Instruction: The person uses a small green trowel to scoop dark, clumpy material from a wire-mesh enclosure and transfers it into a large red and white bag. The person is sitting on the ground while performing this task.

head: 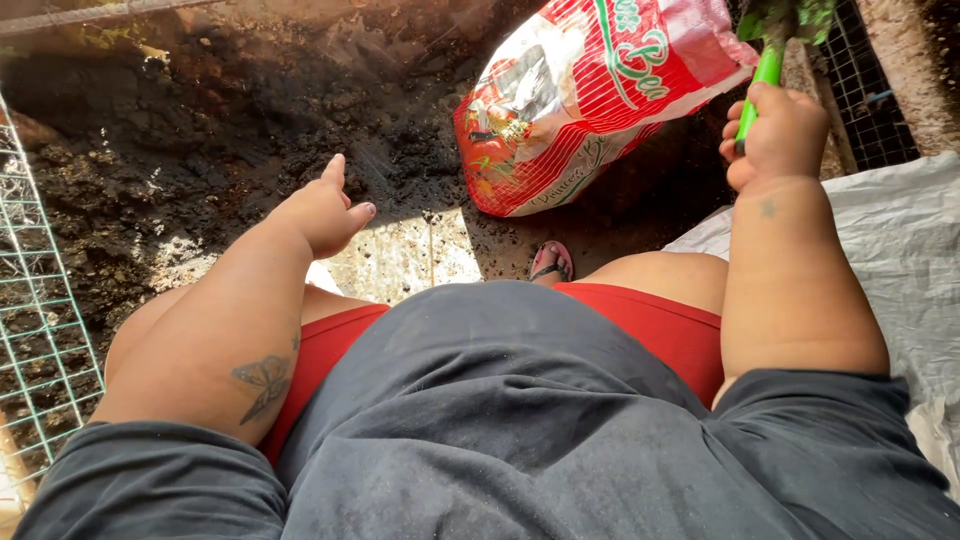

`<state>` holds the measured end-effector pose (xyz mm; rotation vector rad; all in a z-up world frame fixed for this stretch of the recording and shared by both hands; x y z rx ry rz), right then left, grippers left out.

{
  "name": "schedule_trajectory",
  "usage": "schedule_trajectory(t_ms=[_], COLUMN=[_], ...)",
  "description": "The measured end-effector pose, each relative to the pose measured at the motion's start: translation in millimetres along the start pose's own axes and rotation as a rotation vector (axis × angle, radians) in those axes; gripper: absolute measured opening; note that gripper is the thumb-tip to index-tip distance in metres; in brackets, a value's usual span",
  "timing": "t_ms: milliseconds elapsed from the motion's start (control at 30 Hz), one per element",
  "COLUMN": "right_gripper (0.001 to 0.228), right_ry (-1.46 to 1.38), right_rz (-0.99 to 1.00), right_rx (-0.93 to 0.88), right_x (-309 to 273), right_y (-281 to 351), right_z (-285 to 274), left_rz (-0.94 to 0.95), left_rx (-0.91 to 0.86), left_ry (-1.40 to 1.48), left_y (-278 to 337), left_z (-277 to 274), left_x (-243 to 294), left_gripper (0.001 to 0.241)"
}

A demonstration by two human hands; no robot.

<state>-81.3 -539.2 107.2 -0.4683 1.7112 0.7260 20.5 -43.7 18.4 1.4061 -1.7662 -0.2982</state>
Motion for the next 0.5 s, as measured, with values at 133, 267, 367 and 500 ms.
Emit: schedule_trajectory(t_ms=[133, 267, 367, 500], right_gripper=[0.010, 0.017, 0.010, 0.016], right_ry=[0.356, 1.041, 1.089, 1.087], right_rz=[-0.060, -0.390, -0.606, -0.684], right_rx=[0.137, 0.079, 0.177, 0.193], right_x=[6.0, 32.3, 42.5, 20.4], right_y=[-34.8, -75.8, -82.3, -51.8], right_z=[-5.3, -19.8, -25.7, -20.9], left_rz=[0.005, -0.003, 0.011, 0.012], left_rx=[0.014, 0.022, 0.023, 0.015], left_ry=[-0.003, 0.023, 0.006, -0.025], left_y=[-6.3, 1.7, -0.2, -1.5], left_z=[3.1, 1.7, 0.2, 0.6], left_x=[-4.9, -3.9, -6.5, -8.0], left_gripper=[0.085, 0.083, 0.084, 0.083])
Point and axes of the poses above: each hand's wrist, its own y-axis away from the middle knuckle, its own z-axis out of the palm, x = y × z, the point moved 4 cm from there along -y, towards the middle knuckle, and after that the axes turned 5 degrees about -x, right-handed, at the moved point
